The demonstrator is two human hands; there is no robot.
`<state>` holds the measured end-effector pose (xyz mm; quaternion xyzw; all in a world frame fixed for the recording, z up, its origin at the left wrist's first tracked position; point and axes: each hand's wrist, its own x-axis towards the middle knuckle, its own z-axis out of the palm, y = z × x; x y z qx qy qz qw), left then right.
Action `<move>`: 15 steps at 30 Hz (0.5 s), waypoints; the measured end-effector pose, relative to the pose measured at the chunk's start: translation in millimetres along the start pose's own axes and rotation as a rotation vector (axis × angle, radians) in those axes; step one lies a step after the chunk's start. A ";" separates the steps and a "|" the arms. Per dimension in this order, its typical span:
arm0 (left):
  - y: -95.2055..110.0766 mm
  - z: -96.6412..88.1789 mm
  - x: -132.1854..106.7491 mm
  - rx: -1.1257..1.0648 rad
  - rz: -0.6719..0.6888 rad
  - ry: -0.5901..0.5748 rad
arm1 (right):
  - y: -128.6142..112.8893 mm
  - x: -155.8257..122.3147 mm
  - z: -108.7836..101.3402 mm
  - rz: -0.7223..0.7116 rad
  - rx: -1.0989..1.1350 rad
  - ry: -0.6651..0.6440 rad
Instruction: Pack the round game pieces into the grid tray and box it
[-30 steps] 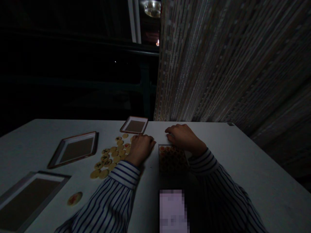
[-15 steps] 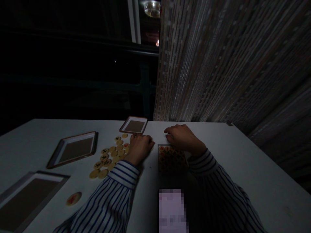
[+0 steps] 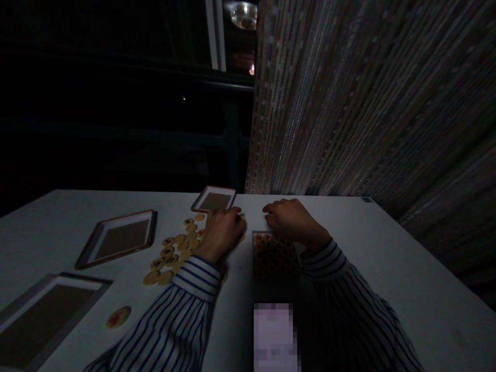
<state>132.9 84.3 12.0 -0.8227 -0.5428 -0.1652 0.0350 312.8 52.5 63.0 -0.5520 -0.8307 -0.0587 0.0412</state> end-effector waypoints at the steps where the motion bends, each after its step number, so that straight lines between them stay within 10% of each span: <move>1: -0.4 -1.9 0.4 -0.027 0.000 0.007 | -0.1 -0.2 -0.9 0.006 0.001 -0.004; 15: -1.2 -30.9 0.0 -0.468 0.050 0.172 | -6.3 -0.2 -7.5 0.063 0.212 0.156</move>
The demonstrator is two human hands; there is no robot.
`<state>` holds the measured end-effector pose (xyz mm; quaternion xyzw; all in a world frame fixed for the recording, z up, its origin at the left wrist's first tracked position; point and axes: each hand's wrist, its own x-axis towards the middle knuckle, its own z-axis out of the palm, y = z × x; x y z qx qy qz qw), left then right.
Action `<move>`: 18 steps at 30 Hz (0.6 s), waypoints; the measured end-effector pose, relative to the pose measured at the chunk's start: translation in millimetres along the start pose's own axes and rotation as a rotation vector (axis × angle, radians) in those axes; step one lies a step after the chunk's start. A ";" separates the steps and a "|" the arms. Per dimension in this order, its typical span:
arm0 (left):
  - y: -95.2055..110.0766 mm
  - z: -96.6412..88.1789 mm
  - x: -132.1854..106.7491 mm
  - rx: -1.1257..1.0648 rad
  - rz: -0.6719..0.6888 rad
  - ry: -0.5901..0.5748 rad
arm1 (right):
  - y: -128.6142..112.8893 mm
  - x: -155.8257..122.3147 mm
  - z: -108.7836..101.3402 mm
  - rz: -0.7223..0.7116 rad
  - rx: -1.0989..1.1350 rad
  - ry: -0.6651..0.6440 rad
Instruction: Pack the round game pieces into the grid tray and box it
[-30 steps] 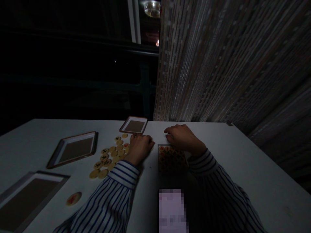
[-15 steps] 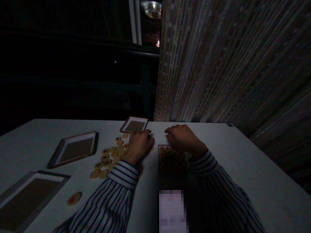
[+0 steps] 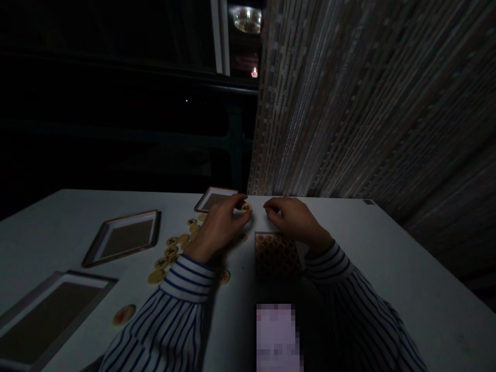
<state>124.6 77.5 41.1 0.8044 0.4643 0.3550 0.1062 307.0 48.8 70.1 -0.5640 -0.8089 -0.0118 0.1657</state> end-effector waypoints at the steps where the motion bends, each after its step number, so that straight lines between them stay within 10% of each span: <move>1: 1.4 -1.6 -0.1 -0.006 0.015 -0.004 | 0.2 -0.1 0.6 0.014 0.048 0.021; 18: 17.3 -5.9 -4.9 -0.043 0.126 -0.160 | 5.1 1.8 10.5 0.106 0.589 0.030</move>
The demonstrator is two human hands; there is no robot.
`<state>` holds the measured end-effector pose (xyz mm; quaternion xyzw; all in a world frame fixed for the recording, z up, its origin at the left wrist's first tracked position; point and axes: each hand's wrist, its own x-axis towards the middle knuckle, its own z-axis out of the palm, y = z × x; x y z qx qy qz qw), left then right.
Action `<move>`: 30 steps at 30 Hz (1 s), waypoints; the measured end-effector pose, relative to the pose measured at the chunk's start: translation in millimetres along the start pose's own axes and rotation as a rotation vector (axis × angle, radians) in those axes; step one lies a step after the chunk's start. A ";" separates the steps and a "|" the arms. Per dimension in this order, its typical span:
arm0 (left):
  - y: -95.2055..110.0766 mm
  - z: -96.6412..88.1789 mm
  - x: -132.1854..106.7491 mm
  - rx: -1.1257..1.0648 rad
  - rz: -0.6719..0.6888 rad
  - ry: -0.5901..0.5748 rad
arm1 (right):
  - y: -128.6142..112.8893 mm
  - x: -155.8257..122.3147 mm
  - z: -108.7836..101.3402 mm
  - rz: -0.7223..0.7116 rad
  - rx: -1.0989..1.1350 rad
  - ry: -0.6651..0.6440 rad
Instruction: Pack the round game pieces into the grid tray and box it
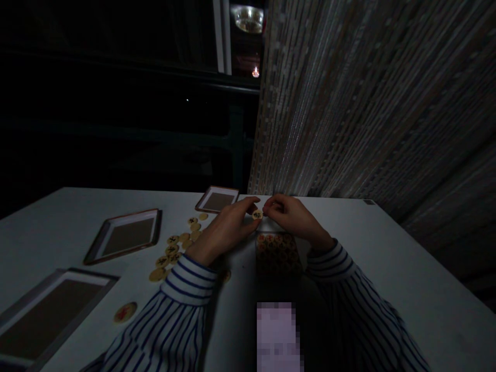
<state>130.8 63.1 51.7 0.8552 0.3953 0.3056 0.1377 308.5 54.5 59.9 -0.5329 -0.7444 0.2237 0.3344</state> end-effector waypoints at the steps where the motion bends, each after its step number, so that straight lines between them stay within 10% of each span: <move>1: -0.1 0.5 0.1 -0.001 0.007 0.006 | 0.4 0.0 0.1 -0.003 0.013 0.002; 19: 0.4 1.9 0.5 -0.051 0.057 0.023 | 6.2 1.9 2.2 -0.007 0.183 0.009; 30: -3.3 2.4 2.7 -0.322 -0.140 -0.016 | 8.9 2.6 0.6 -0.041 0.213 0.062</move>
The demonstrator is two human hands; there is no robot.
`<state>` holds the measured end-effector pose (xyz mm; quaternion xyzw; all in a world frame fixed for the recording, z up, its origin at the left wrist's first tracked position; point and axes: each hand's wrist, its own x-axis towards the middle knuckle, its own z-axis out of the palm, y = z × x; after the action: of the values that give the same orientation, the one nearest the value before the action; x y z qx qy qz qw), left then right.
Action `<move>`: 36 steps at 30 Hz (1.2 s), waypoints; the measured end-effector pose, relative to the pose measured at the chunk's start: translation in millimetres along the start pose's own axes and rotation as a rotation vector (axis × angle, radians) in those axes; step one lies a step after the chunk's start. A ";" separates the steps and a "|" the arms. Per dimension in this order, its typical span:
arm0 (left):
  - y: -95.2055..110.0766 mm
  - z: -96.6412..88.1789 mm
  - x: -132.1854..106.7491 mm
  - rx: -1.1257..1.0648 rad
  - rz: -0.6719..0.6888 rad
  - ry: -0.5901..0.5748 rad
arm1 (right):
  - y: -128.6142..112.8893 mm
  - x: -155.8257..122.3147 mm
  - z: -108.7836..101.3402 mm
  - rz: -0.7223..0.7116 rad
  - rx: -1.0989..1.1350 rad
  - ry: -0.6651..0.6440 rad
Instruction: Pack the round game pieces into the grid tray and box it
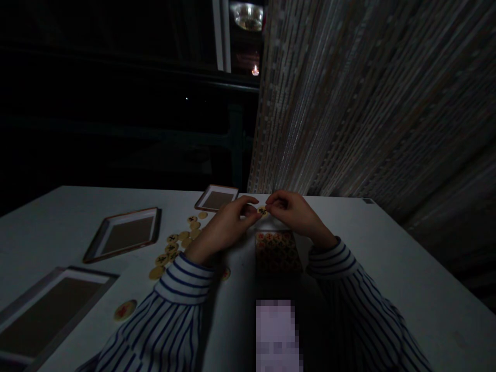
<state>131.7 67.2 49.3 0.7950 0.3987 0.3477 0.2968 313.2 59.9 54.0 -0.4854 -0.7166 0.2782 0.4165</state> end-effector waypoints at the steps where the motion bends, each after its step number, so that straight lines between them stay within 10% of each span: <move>1: 0.1 0.6 0.7 -0.058 -0.029 -0.032 | -0.5 -0.1 -0.2 -0.005 -0.007 0.003; 36: -3.4 -0.5 7.1 -0.302 -0.265 0.002 | -7.1 -7.5 -1.2 -0.181 -0.390 -0.149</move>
<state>132.9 75.0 49.3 0.6816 0.4434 0.3624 0.4555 312.4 50.3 57.8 -0.4685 -0.8263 0.1311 0.2838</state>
